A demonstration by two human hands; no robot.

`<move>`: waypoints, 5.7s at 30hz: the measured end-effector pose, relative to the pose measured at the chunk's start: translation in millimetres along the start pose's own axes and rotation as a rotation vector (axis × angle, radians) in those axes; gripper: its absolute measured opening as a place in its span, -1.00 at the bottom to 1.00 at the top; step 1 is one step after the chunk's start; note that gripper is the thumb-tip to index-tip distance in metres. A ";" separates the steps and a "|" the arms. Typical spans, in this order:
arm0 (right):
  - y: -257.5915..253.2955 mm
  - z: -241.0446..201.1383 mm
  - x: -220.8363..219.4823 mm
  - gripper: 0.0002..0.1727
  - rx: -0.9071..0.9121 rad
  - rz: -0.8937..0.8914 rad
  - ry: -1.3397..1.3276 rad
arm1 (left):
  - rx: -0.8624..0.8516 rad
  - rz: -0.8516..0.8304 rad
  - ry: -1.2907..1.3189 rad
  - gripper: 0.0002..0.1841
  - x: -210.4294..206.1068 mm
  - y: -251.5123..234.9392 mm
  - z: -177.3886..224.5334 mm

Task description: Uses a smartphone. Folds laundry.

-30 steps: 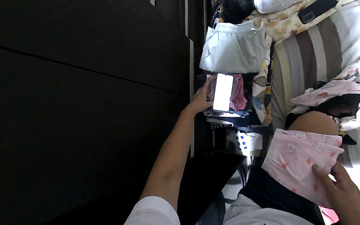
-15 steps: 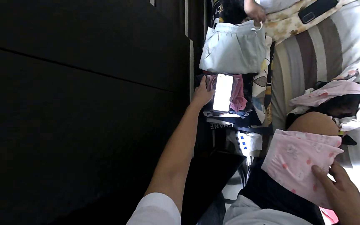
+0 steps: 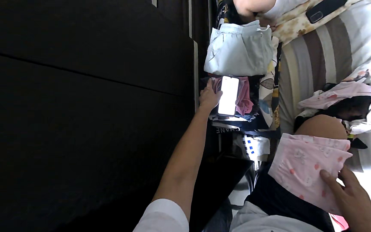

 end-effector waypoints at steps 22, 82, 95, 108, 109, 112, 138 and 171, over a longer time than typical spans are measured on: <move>-2.1 1.0 0.6 -0.32 0.004 -0.014 0.006 | -0.127 0.038 0.034 0.16 -10.6 9.4 -20.0; 0.5 1.5 -0.4 -0.32 0.007 -0.004 -0.003 | -0.249 0.044 -0.127 0.46 -31.3 41.2 -38.2; -0.7 2.1 -1.5 -0.30 0.015 -0.004 -0.009 | 0.013 0.141 0.003 0.06 -7.2 24.5 -8.0; -1.5 2.2 0.5 -0.30 -0.002 -0.010 -0.003 | 0.004 0.130 0.020 -0.01 -9.6 23.5 -12.3; -1.3 1.6 0.3 -0.32 -0.003 -0.009 -0.002 | -0.013 0.126 0.037 -0.02 -9.2 22.1 -15.8; -1.0 1.6 0.2 -0.32 0.001 -0.009 0.005 | -0.096 0.100 0.113 -0.02 -10.3 17.1 -28.4; 2.2 -2.1 1.7 -0.06 0.020 -0.015 -0.041 | -0.106 0.192 -0.082 0.46 -37.3 48.9 -12.5; 2.6 -1.4 -2.0 -0.05 0.030 -0.009 -0.039 | -0.197 -0.114 0.144 0.28 -15.8 19.5 -45.0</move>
Point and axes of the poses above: each hand's wrist, its own y-axis away from the middle knuckle, its own x-axis out of the back of the hand, z = x × y, the point moved 2 cm from there along -y, towards the middle knuckle, and after that the axes turned 8 degrees about x, right-handed, at the moved point
